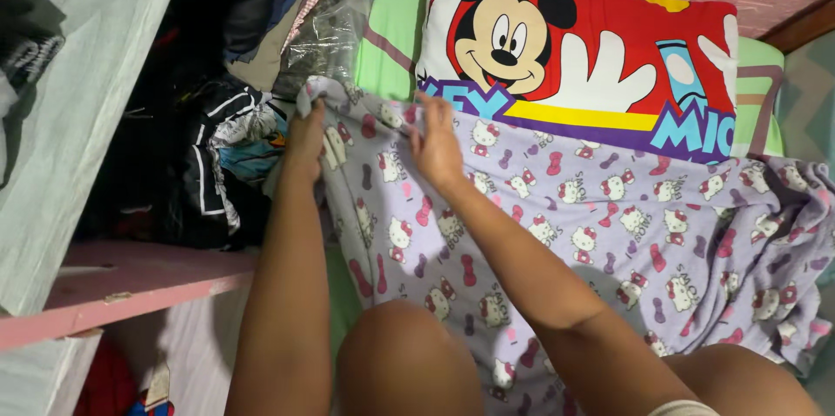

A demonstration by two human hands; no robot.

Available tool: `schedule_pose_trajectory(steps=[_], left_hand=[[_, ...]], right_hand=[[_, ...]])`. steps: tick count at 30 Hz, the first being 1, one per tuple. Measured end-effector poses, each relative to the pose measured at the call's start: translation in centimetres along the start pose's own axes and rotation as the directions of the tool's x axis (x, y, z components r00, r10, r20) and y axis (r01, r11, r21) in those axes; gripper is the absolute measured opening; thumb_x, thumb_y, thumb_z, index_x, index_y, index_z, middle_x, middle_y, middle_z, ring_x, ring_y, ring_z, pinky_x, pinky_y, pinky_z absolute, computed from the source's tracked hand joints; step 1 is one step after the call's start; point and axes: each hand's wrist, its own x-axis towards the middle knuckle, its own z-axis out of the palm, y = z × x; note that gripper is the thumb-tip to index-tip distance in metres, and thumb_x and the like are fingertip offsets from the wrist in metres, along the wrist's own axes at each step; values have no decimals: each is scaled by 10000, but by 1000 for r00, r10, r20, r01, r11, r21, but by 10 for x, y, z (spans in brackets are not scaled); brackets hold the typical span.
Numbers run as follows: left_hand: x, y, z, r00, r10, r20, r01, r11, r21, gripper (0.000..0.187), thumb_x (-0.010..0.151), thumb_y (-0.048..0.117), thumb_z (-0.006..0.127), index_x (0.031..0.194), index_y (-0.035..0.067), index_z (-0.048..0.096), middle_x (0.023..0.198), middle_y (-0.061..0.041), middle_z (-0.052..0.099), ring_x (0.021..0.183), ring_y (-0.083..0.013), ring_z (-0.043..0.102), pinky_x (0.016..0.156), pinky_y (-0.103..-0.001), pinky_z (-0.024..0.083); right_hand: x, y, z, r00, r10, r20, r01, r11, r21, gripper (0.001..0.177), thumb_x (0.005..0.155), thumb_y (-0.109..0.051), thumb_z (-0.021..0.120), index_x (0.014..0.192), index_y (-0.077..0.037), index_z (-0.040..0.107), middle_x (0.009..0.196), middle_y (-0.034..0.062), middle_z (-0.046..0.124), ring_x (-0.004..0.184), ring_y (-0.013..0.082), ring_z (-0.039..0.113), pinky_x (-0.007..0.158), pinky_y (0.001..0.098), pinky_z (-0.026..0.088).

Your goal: The person unfolds a purple patterned sheet and spreads it over a mattress. Then, the person unfolds a zebra-patterned sheet and spreads it over a second mattress. The person smooths both sheets by hand.

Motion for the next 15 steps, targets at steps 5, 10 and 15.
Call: schedule_pose_trajectory(steps=[5,10,15], left_hand=[[44,-11,-41,883,420,-209,-160,690,706,459,962,427,785,1089,-9,715,948,-188,706,869,-370,694,762,-439,524],[39,-47,-40,781,547,-303,-164,646,746,269,925,200,731,1109,12,674,1085,-232,689,981,-434,664,827,-494,519],[-10,-59,-30,725,680,113,-327,195,925,273,978,136,662,1251,129,680,1468,-168,527,1314,-402,535,1060,-520,464]], right_hand=[[32,67,-8,1000,9,25,1,916,-400,323,832,-132,755,1143,-71,691,1226,208,582,1005,417,655,838,476,539],[52,104,-2,990,-56,-127,25,971,-237,97,998,-131,674,1016,-37,683,1127,150,639,995,342,677,926,420,567],[27,86,-8,988,-112,102,134,958,-252,287,880,-145,717,1149,-81,645,1211,168,572,1017,372,669,899,443,554]])
